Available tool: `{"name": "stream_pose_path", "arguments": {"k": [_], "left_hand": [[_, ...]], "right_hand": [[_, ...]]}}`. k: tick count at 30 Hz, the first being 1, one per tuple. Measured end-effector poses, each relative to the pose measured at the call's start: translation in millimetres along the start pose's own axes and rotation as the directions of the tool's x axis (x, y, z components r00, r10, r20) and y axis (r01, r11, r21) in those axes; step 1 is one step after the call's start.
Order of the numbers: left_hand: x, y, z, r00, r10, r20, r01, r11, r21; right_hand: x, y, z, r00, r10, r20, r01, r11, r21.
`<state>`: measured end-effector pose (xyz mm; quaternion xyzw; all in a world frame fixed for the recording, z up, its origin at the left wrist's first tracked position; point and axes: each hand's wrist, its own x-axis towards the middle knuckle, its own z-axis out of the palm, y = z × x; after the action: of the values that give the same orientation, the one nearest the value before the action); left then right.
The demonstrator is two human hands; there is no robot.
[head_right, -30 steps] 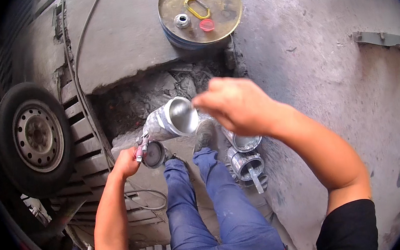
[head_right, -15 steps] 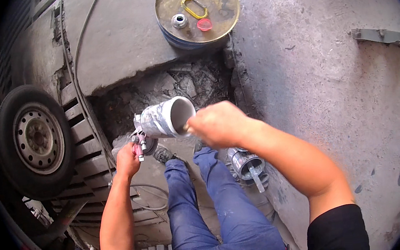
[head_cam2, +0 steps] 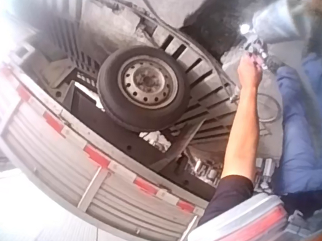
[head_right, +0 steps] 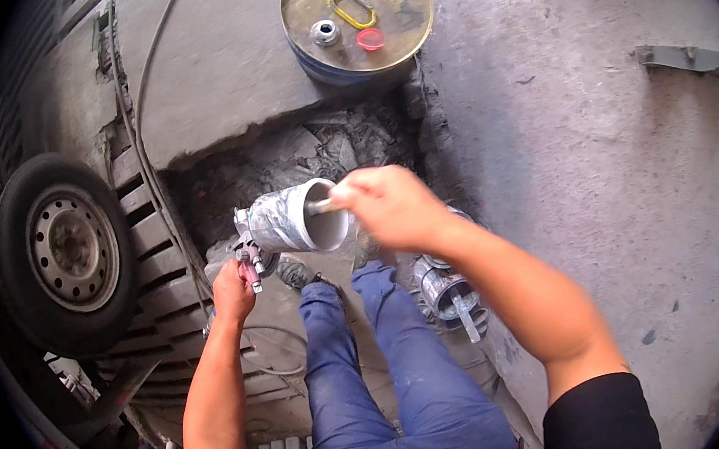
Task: The person walks around a silver car in a garage, holding a paint sprayer. They then sit on the floor and use a brush to stir paint in a small container before pouring it into the sprayer's cup.
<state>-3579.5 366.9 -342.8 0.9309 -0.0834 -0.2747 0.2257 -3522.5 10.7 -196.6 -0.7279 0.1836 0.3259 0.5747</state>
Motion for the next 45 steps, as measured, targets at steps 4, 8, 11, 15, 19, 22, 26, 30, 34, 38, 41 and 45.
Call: {"name": "stream_pose_path", "arguments": {"k": [4,8,11,15,19,22,26,30,34,38,41,45], "left_hand": [[0.7,-9.9,-4.7,0.999,0.014,-0.032,-0.014,1.0,0.008],[10.0,-3.9,-11.6,0.999,0.039,-0.023,-0.039,0.999,-0.021],[13.1,1.8,-16.9,1.0,0.013,0.027,-0.012,1.0,-0.028],[11.4,2.5,-16.7,1.0,-0.002,0.001,0.002,1.0,-0.014],[11.4,-0.8,-16.7,0.999,0.019,-0.027,-0.018,1.0,0.017],[6.6,-2.9,-16.0,1.0,0.006,-0.024,-0.004,0.999,0.049],[1.1,-2.7,-8.7,0.999,0.0,-0.042,0.003,0.998,0.07],[-0.2,-4.3,-4.8,0.998,-0.008,-0.068,0.012,0.998,0.063],[-2.9,-11.7,-2.2,0.998,-0.002,-0.067,0.006,0.998,0.063],[-0.8,-6.0,-1.8,0.99,0.023,-0.142,-0.019,0.999,0.034],[-2.8,-11.9,-5.9,0.993,0.036,-0.113,-0.029,0.998,0.064],[-3.5,-5.5,-5.9,0.985,0.078,-0.155,-0.077,0.997,0.01]], "right_hand": [[-40.1,-29.1,-28.6,0.998,0.065,0.005,-0.065,0.991,0.115],[-56.5,-28.4,-41.2,0.926,-0.363,0.104,0.353,0.734,-0.58],[-35.7,-24.2,-37.6,0.855,-0.519,-0.012,0.363,0.614,-0.7],[-17.9,-13.8,-31.5,0.766,-0.643,-0.016,0.451,0.554,-0.7],[-28.2,1.0,-27.1,0.817,-0.574,0.052,0.418,0.528,-0.739],[-41.3,2.7,-20.5,0.846,-0.531,0.032,0.461,0.702,-0.542],[-24.4,-13.5,-30.3,0.795,-0.602,-0.066,0.407,0.612,-0.678],[-42.0,11.9,-14.3,0.841,-0.537,0.065,0.462,0.65,-0.603],[-31.9,-14.7,-19.1,0.782,-0.616,-0.092,0.475,0.685,-0.552],[-27.0,2.5,-7.2,0.807,-0.57,0.152,0.464,0.455,-0.76],[-23.9,-5.1,2.3,0.756,-0.647,0.099,0.565,0.569,-0.597],[8.2,-6.0,15.0,0.605,-0.785,0.133,0.6,0.34,-0.725]]}}
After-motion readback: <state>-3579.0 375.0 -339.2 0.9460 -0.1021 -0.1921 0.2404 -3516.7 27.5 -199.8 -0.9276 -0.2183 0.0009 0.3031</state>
